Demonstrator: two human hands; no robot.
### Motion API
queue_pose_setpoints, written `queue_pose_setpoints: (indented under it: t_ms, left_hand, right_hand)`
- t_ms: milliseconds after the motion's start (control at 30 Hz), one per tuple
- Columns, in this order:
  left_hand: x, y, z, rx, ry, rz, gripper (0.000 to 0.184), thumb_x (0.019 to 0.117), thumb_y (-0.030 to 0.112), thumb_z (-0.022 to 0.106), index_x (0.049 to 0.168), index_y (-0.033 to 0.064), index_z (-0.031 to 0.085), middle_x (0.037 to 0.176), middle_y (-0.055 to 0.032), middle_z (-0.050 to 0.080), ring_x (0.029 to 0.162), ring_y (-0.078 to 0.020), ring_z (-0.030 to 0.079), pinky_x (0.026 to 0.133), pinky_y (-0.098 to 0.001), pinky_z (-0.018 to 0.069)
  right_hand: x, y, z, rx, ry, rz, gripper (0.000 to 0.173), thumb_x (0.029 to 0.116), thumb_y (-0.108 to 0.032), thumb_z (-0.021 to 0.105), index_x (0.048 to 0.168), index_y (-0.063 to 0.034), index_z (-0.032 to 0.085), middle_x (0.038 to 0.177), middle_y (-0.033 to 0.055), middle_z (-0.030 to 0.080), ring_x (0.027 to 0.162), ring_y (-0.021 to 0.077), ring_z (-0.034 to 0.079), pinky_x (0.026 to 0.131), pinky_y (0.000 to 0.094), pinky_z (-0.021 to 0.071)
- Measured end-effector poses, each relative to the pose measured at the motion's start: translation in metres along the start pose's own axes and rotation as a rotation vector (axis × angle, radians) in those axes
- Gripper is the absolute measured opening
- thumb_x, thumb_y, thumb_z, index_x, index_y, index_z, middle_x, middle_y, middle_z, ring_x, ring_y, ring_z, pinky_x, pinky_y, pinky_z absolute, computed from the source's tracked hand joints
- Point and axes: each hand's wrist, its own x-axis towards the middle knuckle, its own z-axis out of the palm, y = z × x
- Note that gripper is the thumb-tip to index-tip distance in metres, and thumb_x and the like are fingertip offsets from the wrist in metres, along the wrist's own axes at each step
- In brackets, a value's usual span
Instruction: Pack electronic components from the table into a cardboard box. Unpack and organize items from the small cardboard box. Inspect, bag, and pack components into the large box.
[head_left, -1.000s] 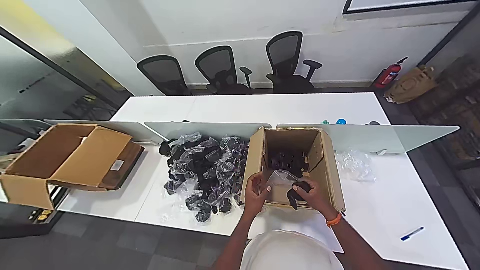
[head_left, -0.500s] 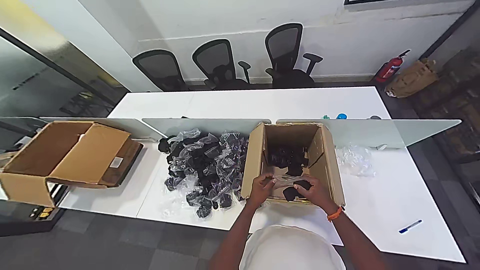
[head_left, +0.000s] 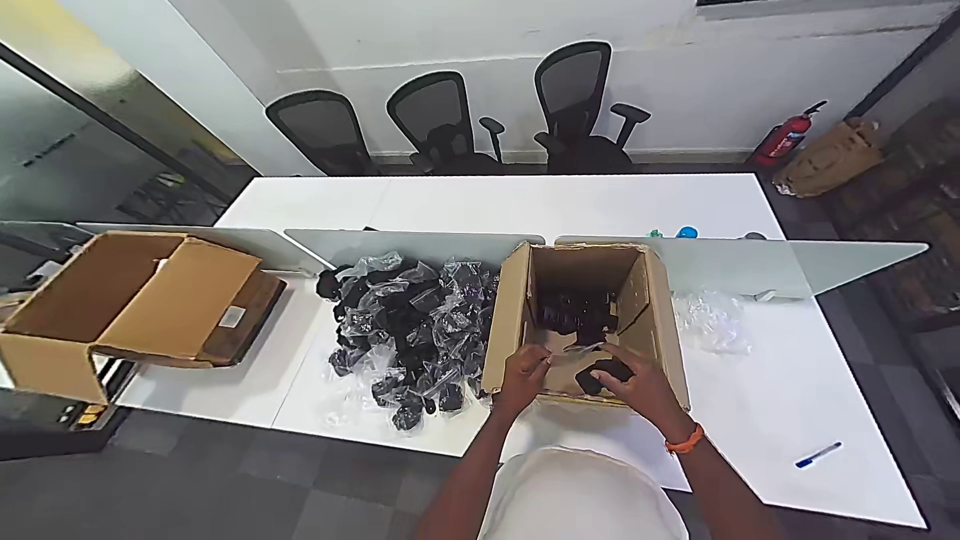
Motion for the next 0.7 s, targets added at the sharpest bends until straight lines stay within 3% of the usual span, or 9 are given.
queue_pose_setpoints:
  t_ms: [133, 267, 433, 700]
  left_hand:
    - [-0.005, 0.0, 0.009, 0.216, -0.111, 0.086, 0.013, 0.098, 0.011, 0.065, 0.101, 0.0058, 0.077, 0.1, -0.0073, 0.074, 0.099, -0.0166, 0.069, 0.095, -0.0365, 0.0562]
    - [-0.008, 0.003, 0.009, 0.287, -0.139, 0.092, 0.015, 0.0996, 0.015, 0.065, 0.103, 0.0075, 0.077, 0.102, -0.0081, 0.074, 0.1, -0.018, 0.069, 0.095, -0.0363, 0.0562]
    - [-0.008, 0.003, 0.007, 0.264, -0.151, 0.107, 0.015, 0.0998, 0.015, 0.065, 0.105, 0.0069, 0.076, 0.102, -0.0069, 0.074, 0.1, -0.0171, 0.069, 0.095, -0.0363, 0.0557]
    - [-0.006, 0.001, 0.009, 0.263, -0.131, 0.112, 0.016, 0.1015, 0.017, 0.062, 0.102, 0.0069, 0.075, 0.105, -0.0065, 0.072, 0.106, -0.018, 0.066, 0.099, -0.0367, 0.0533]
  right_hand:
    - [0.009, -0.022, 0.014, -0.268, -0.181, -0.089, 0.047, 0.0955, -0.049, 0.063, 0.137, -0.0269, 0.066, 0.11, 0.0066, 0.071, 0.094, 0.0235, 0.07, 0.079, 0.0451, 0.0586]
    - [0.021, -0.036, 0.029, -0.377, -0.297, -0.059, 0.035, 0.0992, -0.041, 0.057, 0.129, -0.0285, 0.07, 0.111, 0.0094, 0.066, 0.097, 0.0267, 0.067, 0.078, 0.0449, 0.0569]
    - [0.026, -0.042, 0.037, -0.396, -0.318, -0.042, 0.029, 0.0979, -0.037, 0.058, 0.118, -0.0229, 0.073, 0.112, 0.0093, 0.065, 0.101, 0.0269, 0.066, 0.08, 0.0444, 0.057]
    - [0.028, -0.036, 0.044, -0.39, -0.272, -0.069, 0.03, 0.0976, -0.038, 0.058, 0.118, -0.0207, 0.073, 0.111, 0.0094, 0.065, 0.098, 0.0266, 0.067, 0.078, 0.0442, 0.0578]
